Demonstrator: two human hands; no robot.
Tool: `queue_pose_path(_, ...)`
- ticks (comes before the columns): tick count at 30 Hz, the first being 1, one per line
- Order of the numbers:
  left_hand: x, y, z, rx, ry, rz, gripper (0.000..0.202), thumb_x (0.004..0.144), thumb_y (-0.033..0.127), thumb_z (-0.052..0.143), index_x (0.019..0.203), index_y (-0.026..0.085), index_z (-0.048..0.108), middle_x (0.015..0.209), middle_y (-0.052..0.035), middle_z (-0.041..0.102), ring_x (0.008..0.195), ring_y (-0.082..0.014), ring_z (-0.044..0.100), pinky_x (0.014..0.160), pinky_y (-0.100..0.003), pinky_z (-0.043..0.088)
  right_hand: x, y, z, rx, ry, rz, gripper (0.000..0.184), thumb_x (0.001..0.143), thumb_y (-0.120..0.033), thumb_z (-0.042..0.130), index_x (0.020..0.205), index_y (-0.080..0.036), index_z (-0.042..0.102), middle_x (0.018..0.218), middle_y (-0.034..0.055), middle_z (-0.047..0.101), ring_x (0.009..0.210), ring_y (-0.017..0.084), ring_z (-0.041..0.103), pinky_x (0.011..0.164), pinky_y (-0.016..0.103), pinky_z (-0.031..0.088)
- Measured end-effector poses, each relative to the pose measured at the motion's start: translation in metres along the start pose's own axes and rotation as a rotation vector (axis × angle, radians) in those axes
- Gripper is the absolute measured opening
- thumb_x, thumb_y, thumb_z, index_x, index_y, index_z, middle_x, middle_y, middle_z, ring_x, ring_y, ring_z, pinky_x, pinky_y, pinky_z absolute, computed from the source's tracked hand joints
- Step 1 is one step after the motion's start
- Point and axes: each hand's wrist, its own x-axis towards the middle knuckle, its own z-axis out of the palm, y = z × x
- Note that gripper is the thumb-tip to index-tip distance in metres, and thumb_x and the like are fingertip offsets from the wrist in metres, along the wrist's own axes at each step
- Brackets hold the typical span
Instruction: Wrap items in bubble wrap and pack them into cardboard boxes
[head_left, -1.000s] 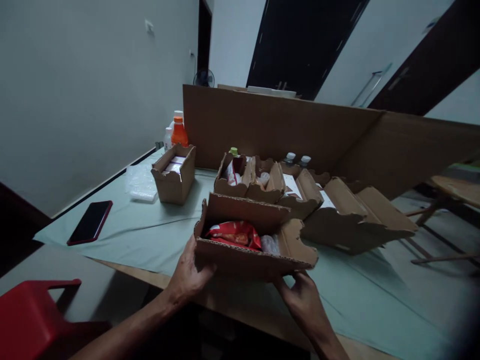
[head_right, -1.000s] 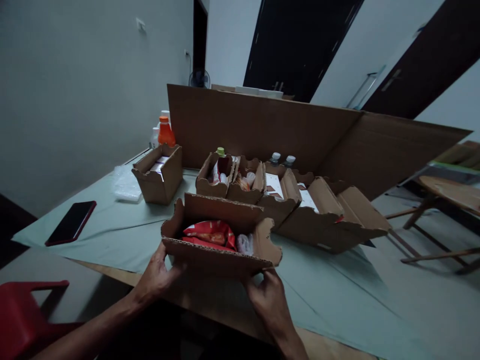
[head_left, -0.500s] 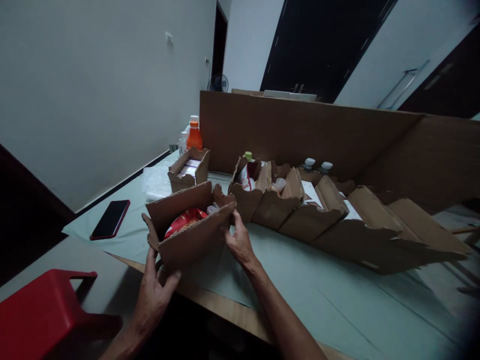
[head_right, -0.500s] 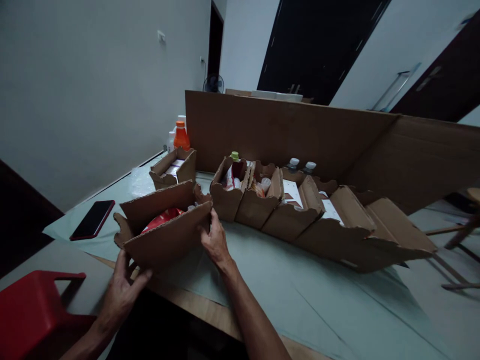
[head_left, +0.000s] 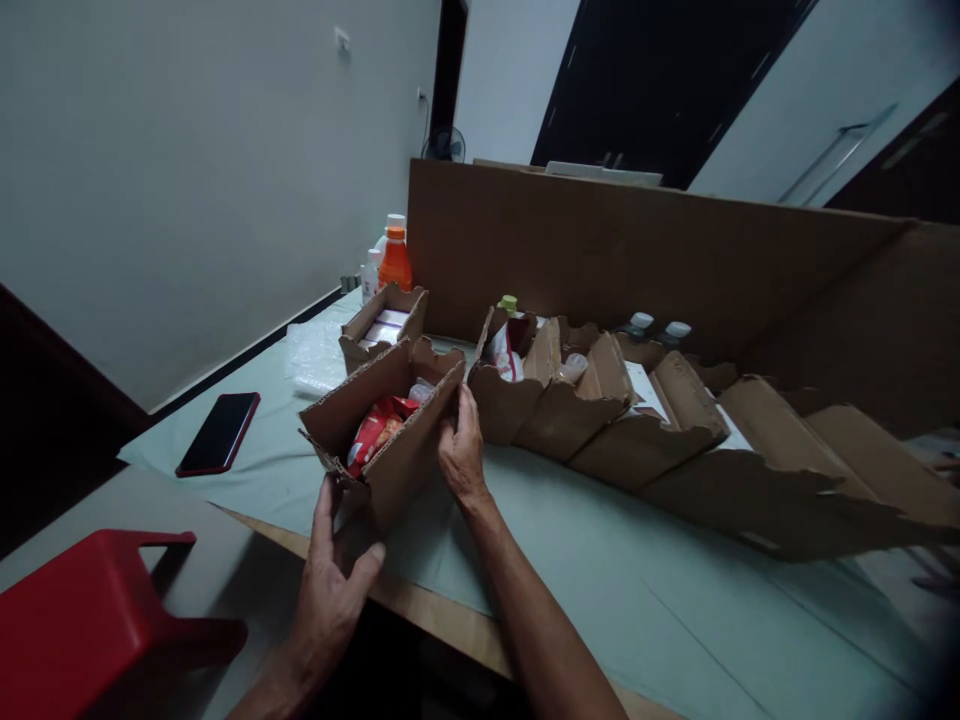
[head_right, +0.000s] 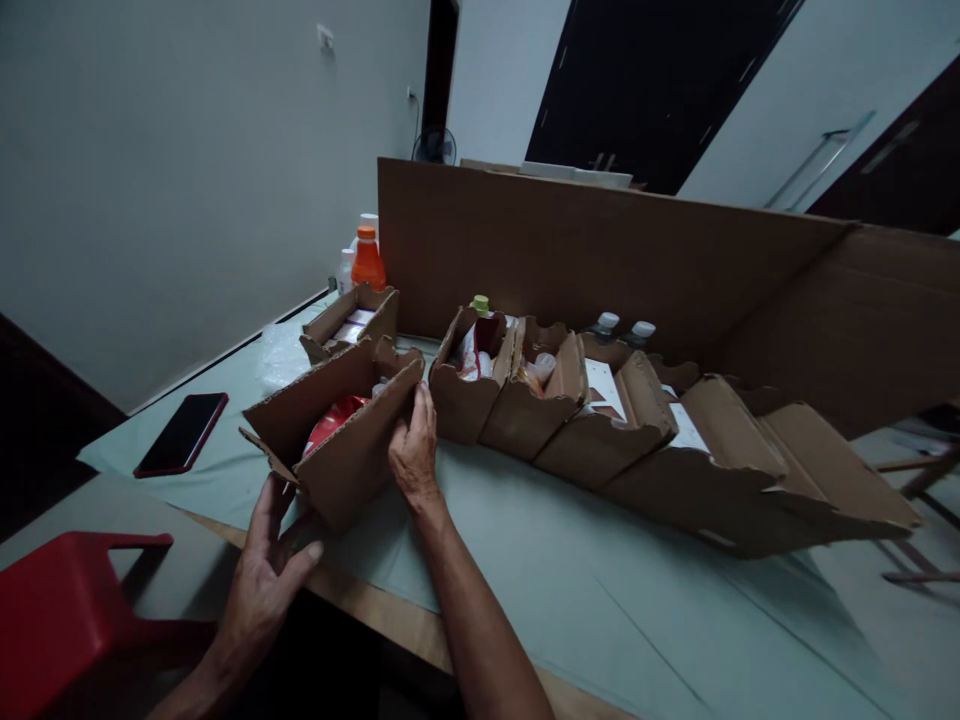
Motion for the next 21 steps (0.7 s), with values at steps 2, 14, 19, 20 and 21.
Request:
queue_pose_path(2, -0.002, 0.000, 0.002, -0.007, -0.010, -0.022, 0.097, 0.083, 0.038, 0.068, 0.160, 0.030, 0.011, 0.161, -0.0141, 0.033, 0.141, -0.0351, 0.046, 0.114, -0.051, 0.042, -0.002, 0.001, 0.003, 0.013, -0.016, 0.000, 0.067, 0.085, -0.011, 0.040, 0.152, -0.016, 0.038, 0.155, 0.0115, 0.043, 0.147, 0.020, 0.036, 0.124, 0.045, 0.029)
queue_pose_path(14, -0.006, -0.010, 0.048, -0.003, -0.139, 0.090, 0.088, 0.084, 0.024, 0.060, 0.160, 0.030, 0.016, 0.167, -0.0077, 0.018, 0.152, -0.0315, 0.027, 0.120, -0.051, 0.037, -0.031, 0.039, -0.015, 0.155, -0.116, 0.193, 0.044, 0.090, -0.025, 0.045, 0.130, -0.016, 0.060, 0.127, 0.0134, 0.068, 0.116, 0.025, 0.063, 0.103, 0.042, 0.049)
queue_pose_path(19, 0.040, -0.011, 0.087, -0.027, -0.126, 0.136, 0.088, 0.081, 0.024, 0.062, 0.158, 0.023, 0.020, 0.167, -0.0121, 0.016, 0.154, -0.0310, 0.018, 0.118, -0.046, 0.039, -0.052, 0.059, -0.016, 0.114, -0.099, 0.287, 0.040, 0.084, -0.022, 0.048, 0.119, -0.015, 0.065, 0.112, 0.0130, 0.073, 0.102, 0.025, 0.067, 0.095, 0.042, 0.052)
queue_pose_path(20, 0.052, -0.011, 0.096, -0.038, -0.120, 0.133, 0.087, 0.081, 0.024, 0.061, 0.157, 0.022, 0.019, 0.166, -0.0128, 0.015, 0.154, -0.0311, 0.018, 0.118, -0.045, 0.040, -0.053, 0.060, -0.016, 0.113, -0.099, 0.295, 0.040, 0.083, -0.021, 0.049, 0.119, -0.017, 0.065, 0.111, 0.0116, 0.074, 0.102, 0.024, 0.067, 0.095, 0.040, 0.052)
queue_pose_path(21, 0.063, -0.011, 0.106, -0.047, -0.110, 0.126, 0.087, 0.080, 0.024, 0.061, 0.157, 0.022, 0.019, 0.166, -0.0137, 0.014, 0.154, -0.0313, 0.019, 0.117, -0.044, 0.041, -0.053, 0.061, -0.016, 0.113, -0.102, 0.301, 0.040, 0.083, -0.021, 0.050, 0.120, -0.018, 0.065, 0.110, 0.0101, 0.074, 0.102, 0.023, 0.067, 0.094, 0.038, 0.053)
